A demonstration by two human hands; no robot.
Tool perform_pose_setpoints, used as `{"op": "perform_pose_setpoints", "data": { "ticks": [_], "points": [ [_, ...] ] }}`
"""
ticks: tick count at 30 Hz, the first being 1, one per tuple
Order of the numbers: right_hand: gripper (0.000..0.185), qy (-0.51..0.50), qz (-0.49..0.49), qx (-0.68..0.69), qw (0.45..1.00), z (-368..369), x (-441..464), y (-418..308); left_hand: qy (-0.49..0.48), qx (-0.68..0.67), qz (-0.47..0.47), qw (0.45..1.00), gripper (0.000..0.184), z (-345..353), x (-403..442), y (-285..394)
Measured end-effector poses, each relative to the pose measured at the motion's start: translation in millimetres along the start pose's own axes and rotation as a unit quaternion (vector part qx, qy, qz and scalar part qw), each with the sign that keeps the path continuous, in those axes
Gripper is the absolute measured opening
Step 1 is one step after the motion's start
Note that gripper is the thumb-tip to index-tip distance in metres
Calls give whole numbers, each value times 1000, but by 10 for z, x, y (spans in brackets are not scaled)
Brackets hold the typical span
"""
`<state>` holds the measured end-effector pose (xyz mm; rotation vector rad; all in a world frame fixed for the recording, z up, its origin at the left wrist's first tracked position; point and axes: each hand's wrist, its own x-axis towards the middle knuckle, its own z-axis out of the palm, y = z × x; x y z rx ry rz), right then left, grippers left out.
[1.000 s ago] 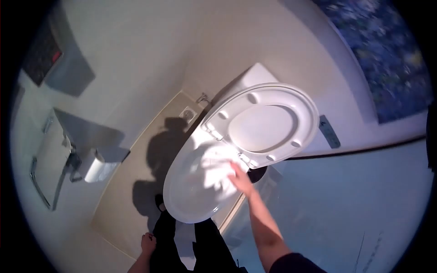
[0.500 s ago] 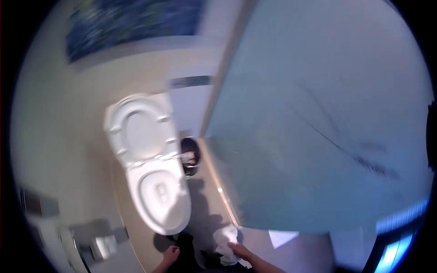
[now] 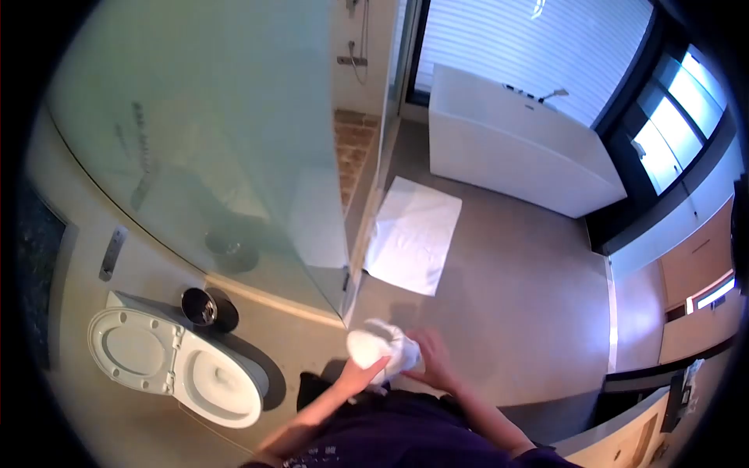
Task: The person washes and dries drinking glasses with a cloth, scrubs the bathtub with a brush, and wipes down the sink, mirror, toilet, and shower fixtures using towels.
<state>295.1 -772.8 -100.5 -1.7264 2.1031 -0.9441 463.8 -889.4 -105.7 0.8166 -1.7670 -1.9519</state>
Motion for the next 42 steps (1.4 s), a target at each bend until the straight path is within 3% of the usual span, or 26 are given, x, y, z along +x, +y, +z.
{"op": "perform_pose_setpoints", "data": {
  "ticks": [3,4,6,7,9,11,15,16,18,19,20,23,25,29,30,31,32,33,34,36,37,39,41,42],
  "points": [
    [61,-19,9,-34,999,-443,72,270,-158,47,71,984,37,406,339,138],
    [56,-26,5,6,1000,-474,87,452,-165,71,84,980,36,476,476,103],
    [49,-33,-5,87,996,-427,149,862,-187,48,7,981,36,472,773,212],
    [45,-77,100,114,985,-462,217,917,-190,48,-19,980,35,443,948,171],
    [40,-160,304,159,925,-579,398,969,-154,23,-32,987,32,451,1315,79],
    [43,-163,317,162,920,-623,569,1240,-144,-2,-27,989,32,513,1763,-75],
    [49,-125,346,174,913,-528,795,2113,-9,-157,-205,966,37,720,2879,-386],
    [45,-193,380,121,897,-603,902,2254,29,-211,-224,951,38,765,3143,-652],
    [44,-83,426,248,866,-607,1042,2627,97,-279,-273,915,44,871,3596,-762],
    [43,-22,441,311,842,-515,1099,2870,105,-229,-286,925,45,862,3776,-833],
    [39,-44,461,353,813,-428,1108,3243,110,-173,-295,933,45,816,3920,-988],
    [37,-12,610,438,661,-294,1519,4092,93,27,-276,956,42,657,4171,-1426],
    [33,6,666,395,633,20,1675,4763,71,101,-302,945,37,643,4288,-1348],
    [31,-11,729,349,588,862,2014,6418,100,223,-233,941,19,609,4238,-2095],
    [25,-107,684,289,661,1198,1900,7021,114,267,-232,928,17,623,4202,-2136],
    [16,17,723,280,632,1230,2409,7052,122,307,-232,915,15,651,4230,-2125],
    [15,-7,657,270,704,1510,2401,7588,136,305,-271,903,15,690,4183,-2196],
    [17,7,667,316,675,1716,2557,7973,151,301,-308,890,15,748,4138,-2282],
    [21,-25,689,283,667,1846,2779,8284,170,318,-286,888,14,813,4189,-2317],
    [30,89,693,289,654,2281,2913,8933,198,344,-258,881,13,916,4217,-2366],
    [41,58,695,273,663,2277,3170,8999,214,352,-253,875,12,976,4201,-2386],
    [84,-2,680,255,688,2499,3245,9557,211,377,-216,875,13,1053,4095,-2470],
    [94,-54,697,261,666,2662,3264,10046,228,370,-266,861,12,1149,3646,-2535],
    [84,-32,711,296,637,2766,3361,10005,247,360,-329,837,9,1216,3866,-2437]
  ]
}}
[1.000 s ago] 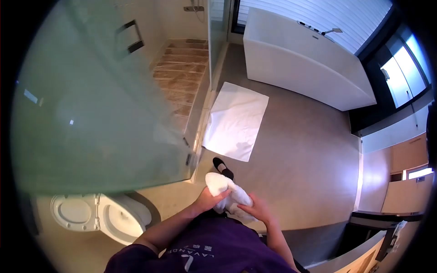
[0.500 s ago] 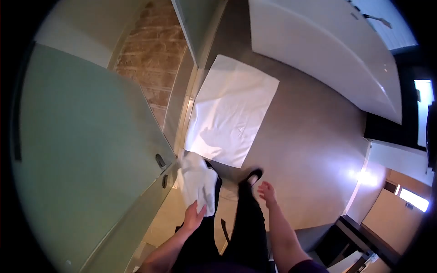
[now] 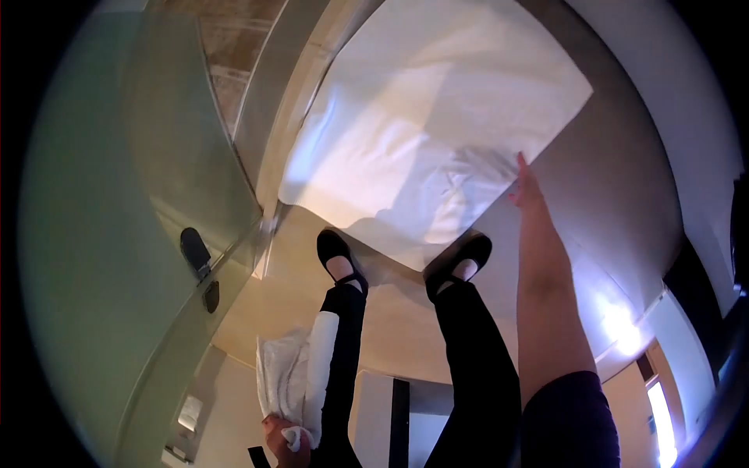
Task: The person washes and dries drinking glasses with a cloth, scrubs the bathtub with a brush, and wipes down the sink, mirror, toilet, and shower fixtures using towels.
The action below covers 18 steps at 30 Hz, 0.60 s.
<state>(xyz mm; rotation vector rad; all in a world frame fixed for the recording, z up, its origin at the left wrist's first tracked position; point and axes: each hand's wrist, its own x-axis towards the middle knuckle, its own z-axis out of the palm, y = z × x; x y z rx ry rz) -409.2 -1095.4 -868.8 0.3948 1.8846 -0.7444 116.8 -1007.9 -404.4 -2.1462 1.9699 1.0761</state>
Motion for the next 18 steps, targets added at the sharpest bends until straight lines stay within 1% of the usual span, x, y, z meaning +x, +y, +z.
{"op": "perform_pose_setpoints", "data": {
  "ticks": [2,3,4,5,6,7,8,9,10,11,12,13,14,15,16,17,18],
  "points": [
    [67,-6,40,101,994,184,-225,-280,-9,-3,-12,1000,8,56,39,48],
    [66,-43,23,103,993,225,-138,-235,-14,-4,-15,1000,8,36,52,120],
    [65,-79,1,108,991,288,-76,-233,-46,17,24,999,6,34,127,199],
    [62,-38,-66,133,988,301,-70,-258,-48,27,-7,998,5,49,139,256],
    [59,2,-134,152,979,389,-290,-392,-47,32,-37,998,5,96,130,292],
    [63,-44,-274,184,943,461,-880,-555,-45,36,-66,996,5,126,124,330],
    [55,-73,-297,227,925,488,-1456,-779,-81,52,-57,994,13,118,128,360],
    [51,-76,-310,248,915,437,-2098,-991,-71,16,-78,994,16,136,136,419],
    [45,-105,-365,235,895,308,-2747,-1139,-61,-20,-97,993,20,159,149,524],
    [40,-89,-365,227,898,167,-3357,-1221,-52,-56,-113,991,23,167,176,609],
    [36,-50,-462,146,873,16,-3740,-1160,-47,-42,-60,996,31,144,179,646],
    [37,73,-529,69,842,-82,-3752,-831,-61,-49,-92,993,31,121,194,686],
    [37,101,-223,-163,956,-243,-3893,-711,-82,-55,-125,987,31,74,195,725],
    [41,-35,-100,-441,891,-519,-3448,-209,-103,-62,-162,980,31,5,157,789],
    [42,3,-121,-272,955,-796,-3324,287,-129,-48,-131,982,32,-123,131,829],
    [42,-18,-129,-140,982,-890,-3750,-44,-143,-35,-98,984,32,-236,202,877],
    [43,-47,-129,-13,990,-1101,-4255,-329,-156,-23,-72,985,32,-304,203,976]
  ]
}}
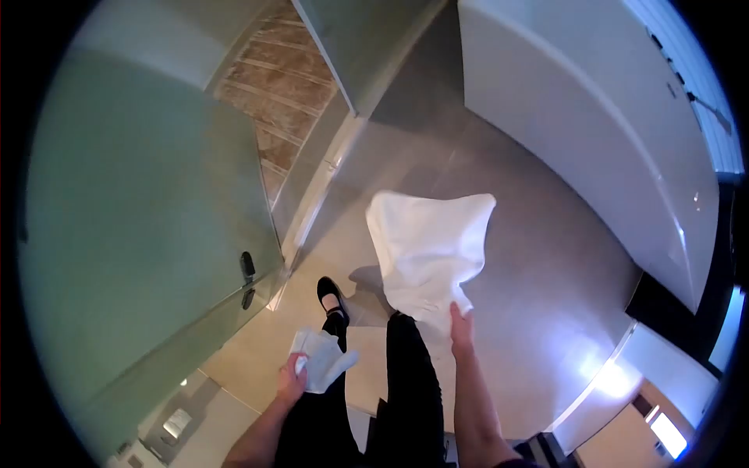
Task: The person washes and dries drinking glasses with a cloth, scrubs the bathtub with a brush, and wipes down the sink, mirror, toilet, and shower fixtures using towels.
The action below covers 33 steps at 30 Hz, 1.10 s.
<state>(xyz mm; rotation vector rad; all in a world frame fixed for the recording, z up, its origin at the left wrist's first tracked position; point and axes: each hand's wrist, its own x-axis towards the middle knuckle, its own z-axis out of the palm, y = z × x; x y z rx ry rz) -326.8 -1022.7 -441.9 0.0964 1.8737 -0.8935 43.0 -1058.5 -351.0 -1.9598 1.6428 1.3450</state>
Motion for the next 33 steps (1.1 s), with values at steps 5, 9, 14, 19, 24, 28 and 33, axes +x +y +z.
{"op": "perform_pose_setpoints", "data": {
  "ticks": [5,9,14,19,24,28,33],
  "points": [
    [42,-93,-52,144,984,-729,-1377,-989,-10,-112,239,964,29,-94,-94,384],
    [39,-136,-48,169,975,-1009,-2070,-1201,-184,-208,169,946,24,98,-180,731],
    [39,-225,-6,105,969,-1253,-3038,-1283,-330,-175,135,918,39,579,-99,899],
    [50,-261,-59,212,940,-1568,-4040,-1280,-452,29,234,861,35,936,21,1013],
    [64,-276,-178,287,900,-1731,-4574,-1292,-467,25,302,830,33,389,-302,1426],
    [70,-90,-256,282,920,-1518,-4939,-1572,-409,-208,295,838,32,-550,-600,1544],
    [65,-11,-419,310,854,-1841,-4763,-1734,-406,-603,221,650,38,-1367,-257,920]
  ]
}}
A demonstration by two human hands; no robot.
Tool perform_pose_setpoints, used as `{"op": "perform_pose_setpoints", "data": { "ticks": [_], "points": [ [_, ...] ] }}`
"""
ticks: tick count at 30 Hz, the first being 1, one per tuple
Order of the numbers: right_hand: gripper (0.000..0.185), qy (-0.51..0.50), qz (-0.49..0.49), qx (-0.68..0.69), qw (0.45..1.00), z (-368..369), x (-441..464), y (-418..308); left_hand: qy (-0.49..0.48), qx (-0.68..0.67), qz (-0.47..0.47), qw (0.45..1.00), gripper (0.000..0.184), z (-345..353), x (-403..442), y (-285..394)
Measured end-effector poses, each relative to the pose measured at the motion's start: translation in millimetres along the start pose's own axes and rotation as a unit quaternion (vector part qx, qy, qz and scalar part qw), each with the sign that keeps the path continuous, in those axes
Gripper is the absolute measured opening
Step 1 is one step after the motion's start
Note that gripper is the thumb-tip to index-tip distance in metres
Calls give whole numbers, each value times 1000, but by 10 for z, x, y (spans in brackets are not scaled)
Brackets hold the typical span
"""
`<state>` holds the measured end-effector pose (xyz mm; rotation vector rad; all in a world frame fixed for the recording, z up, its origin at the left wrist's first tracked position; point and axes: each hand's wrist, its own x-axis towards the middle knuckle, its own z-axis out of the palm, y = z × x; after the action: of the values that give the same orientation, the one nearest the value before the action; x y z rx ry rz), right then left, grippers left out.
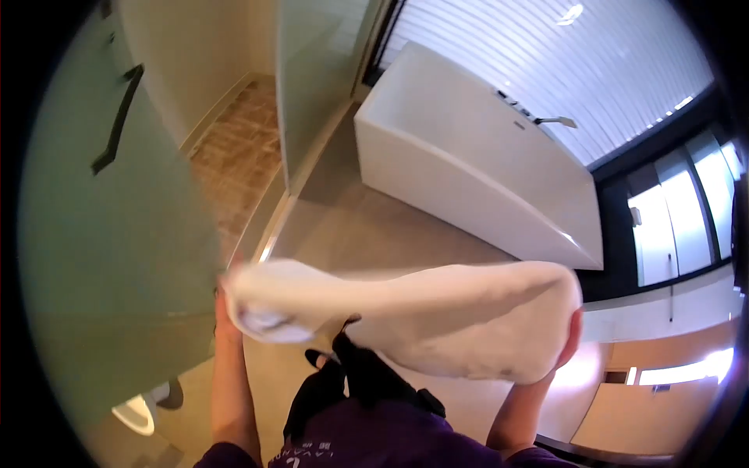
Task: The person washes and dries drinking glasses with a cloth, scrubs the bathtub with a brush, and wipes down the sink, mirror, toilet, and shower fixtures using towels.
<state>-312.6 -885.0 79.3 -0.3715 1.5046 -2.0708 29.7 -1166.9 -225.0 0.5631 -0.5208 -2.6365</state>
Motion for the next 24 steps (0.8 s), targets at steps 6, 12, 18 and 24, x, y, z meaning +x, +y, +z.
{"op": "perform_pose_setpoints", "data": {
  "ticks": [6,12,18,24],
  "points": [
    [54,0,-43,-2,999,356,-79,-105,114,211,-39,970,53,490,348,-148],
    [47,-79,73,50,993,198,293,-173,148,109,-41,982,54,580,418,-286],
    [49,-75,134,-38,987,-399,728,57,209,-6,-4,978,55,854,-208,6],
    [40,-18,90,-65,994,-804,839,338,210,-27,-69,975,61,891,-758,214]
  ]
}}
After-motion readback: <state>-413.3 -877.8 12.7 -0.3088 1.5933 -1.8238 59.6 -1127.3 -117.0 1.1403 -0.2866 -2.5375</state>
